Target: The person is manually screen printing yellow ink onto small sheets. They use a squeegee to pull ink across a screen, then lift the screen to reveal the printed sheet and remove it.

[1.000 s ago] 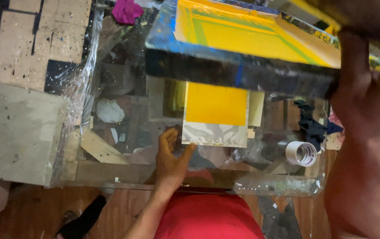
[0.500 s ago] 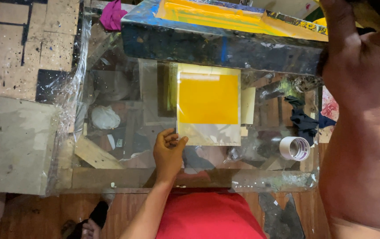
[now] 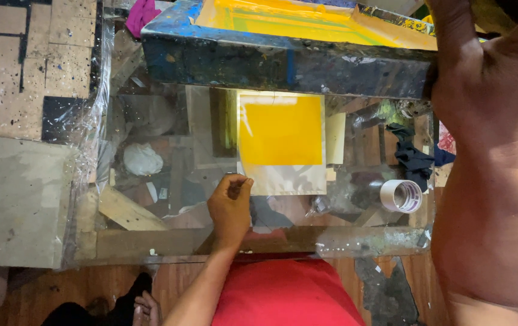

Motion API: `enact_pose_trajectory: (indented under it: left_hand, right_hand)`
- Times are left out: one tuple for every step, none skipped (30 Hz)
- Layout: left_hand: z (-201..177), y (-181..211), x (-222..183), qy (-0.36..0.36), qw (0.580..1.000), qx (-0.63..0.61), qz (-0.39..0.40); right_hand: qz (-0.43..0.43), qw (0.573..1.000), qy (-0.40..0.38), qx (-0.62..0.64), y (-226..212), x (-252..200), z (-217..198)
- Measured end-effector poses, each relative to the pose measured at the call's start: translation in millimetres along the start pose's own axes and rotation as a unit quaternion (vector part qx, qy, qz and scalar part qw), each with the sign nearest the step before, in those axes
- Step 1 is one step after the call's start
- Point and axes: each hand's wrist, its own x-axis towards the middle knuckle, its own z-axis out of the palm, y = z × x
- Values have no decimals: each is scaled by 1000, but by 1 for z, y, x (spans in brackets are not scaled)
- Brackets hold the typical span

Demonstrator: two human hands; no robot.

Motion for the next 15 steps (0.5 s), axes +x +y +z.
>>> enact_pose_trajectory:
  left_hand:
    - [1,3,-3,12,999,46,20]
    - [3,7,-5,24,995,92,40]
    - [6,7,-7,25,995,92,41]
    - [9,7,-9,31,993,68,88]
    - [12,6,-12,37,989,43,134]
    - [11,12,-14,38,990,43,133]
    - [10,18,-15,29,992,14,120]
    - [9,25,-15,20,994,-14,108]
    - [2,29,-15,23,994,-13,109]
    - [-4,33,-14,19,995,-31,89]
    - [-10,37,-13,16,996,-49,69]
    - [-21,37,-10,19,996,-49,69]
    - [-31,37,-6,58,997,-38,19]
    - [-40,36,-2,98,994,-28,-32]
    - [-58,33,0,98,994,-27,-33]
  right_hand:
    - [-2,1000,0,-9,-1,0,0]
    - [-4,1000,1,-18,-1,0,0]
    - [-5,1000,2,-17,-1,-1,0]
    - [7,1000,1,-10,-2,-1,0]
    - [18,1000,-2,-2,-2,-2,1]
    - [18,1000,-3,0,-1,-3,0]
    - [17,1000,-6,9,1,-2,1]
    - [16,1000,-9,19,2,-2,1]
    - [15,1000,-9,21,3,-4,1]
    - [24,1000,-5,2,5,-6,0]
    - [32,999,-1,-18,7,-8,0]
    - [30,999,-1,-15,6,-8,2]
    - [36,999,0,0,6,-9,3]
    - [41,999,1,16,6,-10,3]
    - [42,999,1,17,5,-12,2]
